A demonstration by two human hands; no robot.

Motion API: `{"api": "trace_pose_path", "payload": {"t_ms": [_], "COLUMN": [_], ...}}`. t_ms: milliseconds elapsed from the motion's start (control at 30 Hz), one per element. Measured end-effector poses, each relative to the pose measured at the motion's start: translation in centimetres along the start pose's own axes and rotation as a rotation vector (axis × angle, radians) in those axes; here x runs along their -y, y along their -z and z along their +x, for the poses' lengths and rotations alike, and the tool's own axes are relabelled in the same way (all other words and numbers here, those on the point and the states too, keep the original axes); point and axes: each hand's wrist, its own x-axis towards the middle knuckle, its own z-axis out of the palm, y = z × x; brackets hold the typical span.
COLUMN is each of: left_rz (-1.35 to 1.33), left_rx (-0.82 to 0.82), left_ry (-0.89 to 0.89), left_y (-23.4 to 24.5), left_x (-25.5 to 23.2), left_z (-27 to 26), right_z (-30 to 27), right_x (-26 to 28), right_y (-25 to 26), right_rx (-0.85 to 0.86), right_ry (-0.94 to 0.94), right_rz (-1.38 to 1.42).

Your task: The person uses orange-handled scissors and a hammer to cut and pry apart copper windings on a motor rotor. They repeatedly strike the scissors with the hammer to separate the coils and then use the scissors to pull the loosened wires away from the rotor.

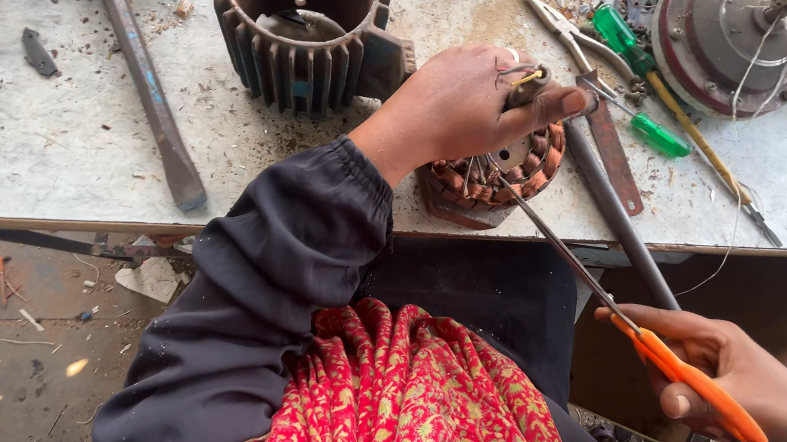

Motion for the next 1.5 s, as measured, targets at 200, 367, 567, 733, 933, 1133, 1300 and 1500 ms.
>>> {"api": "trace_pose_path", "payload": {"t_ms": [200, 367, 567, 733, 933, 1133, 1300, 1500], "left_rz": [-0.034, 0.086, -0.035, -0.065, -0.202, -0.159, 0.128, -0.052], "left_rx": [-0.005, 0.169, 0.172, -0.083, -0.103, -0.095, 0.072, -0.083], "left_ry": [-0.049, 0.009, 0.028, -0.183, -0.219, -0.193, -0.003, -0.166], "left_y": [0.4, 0.6, -0.6, -2.4, -3.2, -2.4, -1.8, -0.9], "left_x": [-0.3, -0.1, 1.1, 3.2, 4.6, 4.5, 2.9, 2.4], "left_z": [0.2, 1.1, 1.7, 2.3, 2.4, 1.9, 1.9, 1.4], "right_z": [0.3, -0.6, -1.7, -3.2, -3.7, -3.4, -2.8, -3.3], "right_x": [0.3, 0.0, -1.1, -1.5, 1.2, 3.6, 4.1, 4.1], "right_y": [-0.5, -1.2, -2.5, -4.9, -10.1, -14.0, -11.9, -9.5], "right_rx": [0.069, 0.125, 0.279, 0.182, 0.606, 0.581, 0.471, 0.417], "right_ry": [-0.035, -0.036, 0.057, 0.048, 0.191, 0.304, 0.34, 0.311], "right_rz": [0.047, 0.225, 0.338, 0.491, 0.884, 0.829, 0.605, 0.397]}}
